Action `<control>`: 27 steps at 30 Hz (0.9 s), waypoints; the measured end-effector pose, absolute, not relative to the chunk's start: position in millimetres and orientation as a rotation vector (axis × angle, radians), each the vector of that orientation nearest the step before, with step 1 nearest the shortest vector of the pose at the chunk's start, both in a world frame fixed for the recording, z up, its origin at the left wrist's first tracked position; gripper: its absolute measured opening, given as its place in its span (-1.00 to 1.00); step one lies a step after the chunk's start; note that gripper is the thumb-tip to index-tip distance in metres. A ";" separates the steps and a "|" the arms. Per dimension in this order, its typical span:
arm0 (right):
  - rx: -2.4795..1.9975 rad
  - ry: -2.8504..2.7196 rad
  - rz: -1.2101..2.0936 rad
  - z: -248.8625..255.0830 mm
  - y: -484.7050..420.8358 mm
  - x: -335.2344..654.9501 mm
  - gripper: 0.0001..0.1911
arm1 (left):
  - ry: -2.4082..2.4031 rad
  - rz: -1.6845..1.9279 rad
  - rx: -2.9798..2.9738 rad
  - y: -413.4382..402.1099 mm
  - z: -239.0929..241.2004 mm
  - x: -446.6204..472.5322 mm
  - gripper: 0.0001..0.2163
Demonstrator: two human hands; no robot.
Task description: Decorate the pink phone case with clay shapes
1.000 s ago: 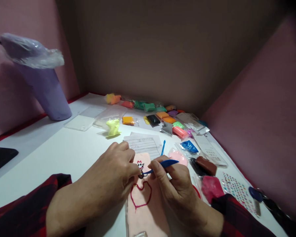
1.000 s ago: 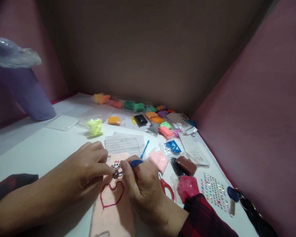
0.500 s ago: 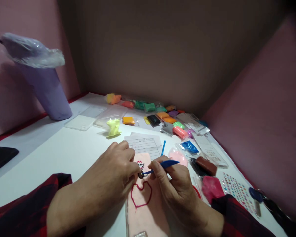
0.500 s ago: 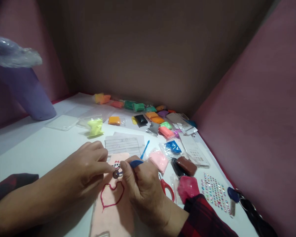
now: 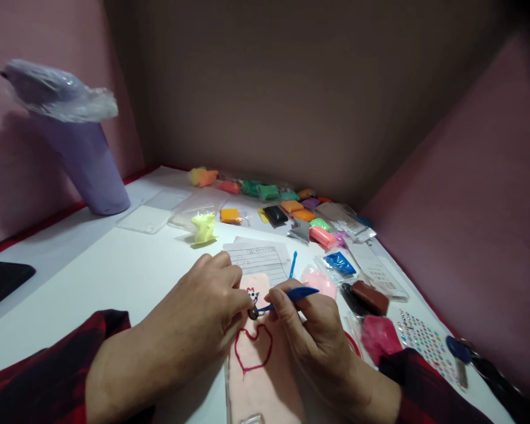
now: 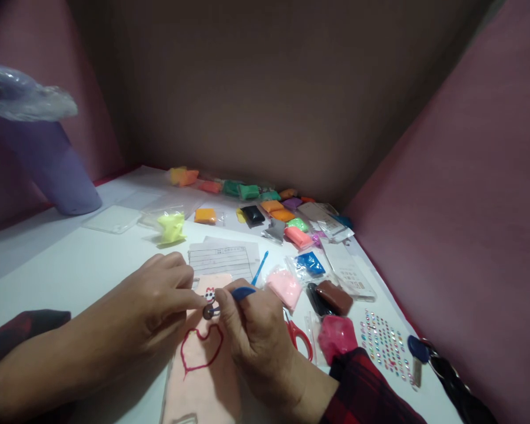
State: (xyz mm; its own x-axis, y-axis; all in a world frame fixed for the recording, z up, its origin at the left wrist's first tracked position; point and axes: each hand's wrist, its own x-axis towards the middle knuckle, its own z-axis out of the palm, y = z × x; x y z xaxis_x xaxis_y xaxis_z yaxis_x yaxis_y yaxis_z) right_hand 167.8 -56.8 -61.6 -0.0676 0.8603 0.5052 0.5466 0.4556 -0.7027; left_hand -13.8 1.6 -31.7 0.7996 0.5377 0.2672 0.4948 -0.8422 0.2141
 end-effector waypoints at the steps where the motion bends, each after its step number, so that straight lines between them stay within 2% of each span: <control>1: -1.193 -1.738 0.394 -60.9 -57.0 168.1 -0.76 | 0.831 0.499 2.852 2.0 -32.3 -14.2 -0.79; 10: -1.029 -1.606 0.374 -60.2 -63.0 174.9 -0.83 | 0.964 0.656 2.710 6.8 -26.7 -18.8 -0.79; 14: -0.957 -1.676 0.357 -53.9 -67.0 176.3 -0.76 | 1.027 0.796 2.663 10.1 -23.9 -20.2 -0.79; 18: -0.931 -1.735 0.425 -45.5 -74.2 177.0 -0.80 | 1.026 0.930 2.609 15.6 -25.4 -21.1 -0.80; 22: -0.983 -1.736 0.529 -43.7 -80.5 178.6 -0.82 | 0.864 1.010 2.489 13.3 -20.8 -20.7 -0.83; 27: -0.893 -1.776 0.570 -42.6 -80.2 179.3 -0.72 | 0.531 0.791 2.341 2.5 -9.7 -18.7 -0.80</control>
State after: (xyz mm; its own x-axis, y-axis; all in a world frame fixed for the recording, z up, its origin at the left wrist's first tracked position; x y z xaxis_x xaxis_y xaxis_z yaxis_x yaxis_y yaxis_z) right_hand 179.3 -80.2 -42.6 -0.2018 0.7899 0.5791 0.3051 0.6125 -0.7292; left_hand -18.7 2.5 -9.7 0.7417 0.5340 0.4059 0.1731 -0.7370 0.6534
